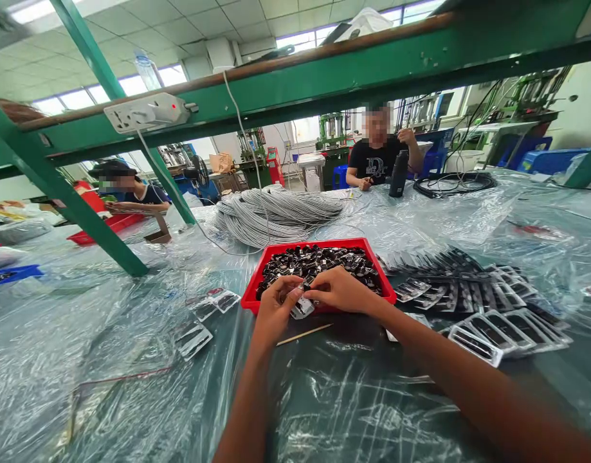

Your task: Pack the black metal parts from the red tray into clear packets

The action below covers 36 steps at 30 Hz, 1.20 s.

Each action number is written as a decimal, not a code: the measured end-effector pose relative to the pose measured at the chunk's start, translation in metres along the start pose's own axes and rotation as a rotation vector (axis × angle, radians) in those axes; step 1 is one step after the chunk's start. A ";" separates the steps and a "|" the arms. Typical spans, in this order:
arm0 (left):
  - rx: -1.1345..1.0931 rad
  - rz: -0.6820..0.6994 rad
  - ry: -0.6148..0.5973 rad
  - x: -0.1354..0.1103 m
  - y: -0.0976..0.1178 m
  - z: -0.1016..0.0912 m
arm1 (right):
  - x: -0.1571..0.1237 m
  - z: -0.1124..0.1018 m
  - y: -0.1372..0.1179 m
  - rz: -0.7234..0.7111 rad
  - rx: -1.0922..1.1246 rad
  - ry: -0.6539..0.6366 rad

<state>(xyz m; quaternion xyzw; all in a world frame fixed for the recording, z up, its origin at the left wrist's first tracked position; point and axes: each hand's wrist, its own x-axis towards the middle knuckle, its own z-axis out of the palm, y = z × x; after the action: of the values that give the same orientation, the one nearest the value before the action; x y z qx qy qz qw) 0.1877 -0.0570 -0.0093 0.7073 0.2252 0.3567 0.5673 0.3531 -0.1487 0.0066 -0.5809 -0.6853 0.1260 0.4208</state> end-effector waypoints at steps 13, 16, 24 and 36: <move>-0.173 -0.079 0.295 0.010 -0.020 0.002 | 0.004 -0.005 0.010 0.082 -0.490 0.456; -0.218 -0.079 0.291 0.006 -0.021 0.007 | 0.000 0.012 -0.001 -0.147 -0.508 0.327; -0.388 -0.060 0.378 -0.002 -0.016 0.027 | -0.003 0.043 -0.003 -0.173 -0.364 0.271; -0.128 0.044 0.286 -0.003 -0.003 0.023 | 0.000 0.018 0.000 -0.165 -0.195 0.325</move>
<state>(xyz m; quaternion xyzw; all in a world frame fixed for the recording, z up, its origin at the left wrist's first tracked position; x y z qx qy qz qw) 0.2032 -0.0727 -0.0155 0.6165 0.2650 0.4799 0.5651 0.3406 -0.1434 -0.0047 -0.5734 -0.6627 -0.0711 0.4765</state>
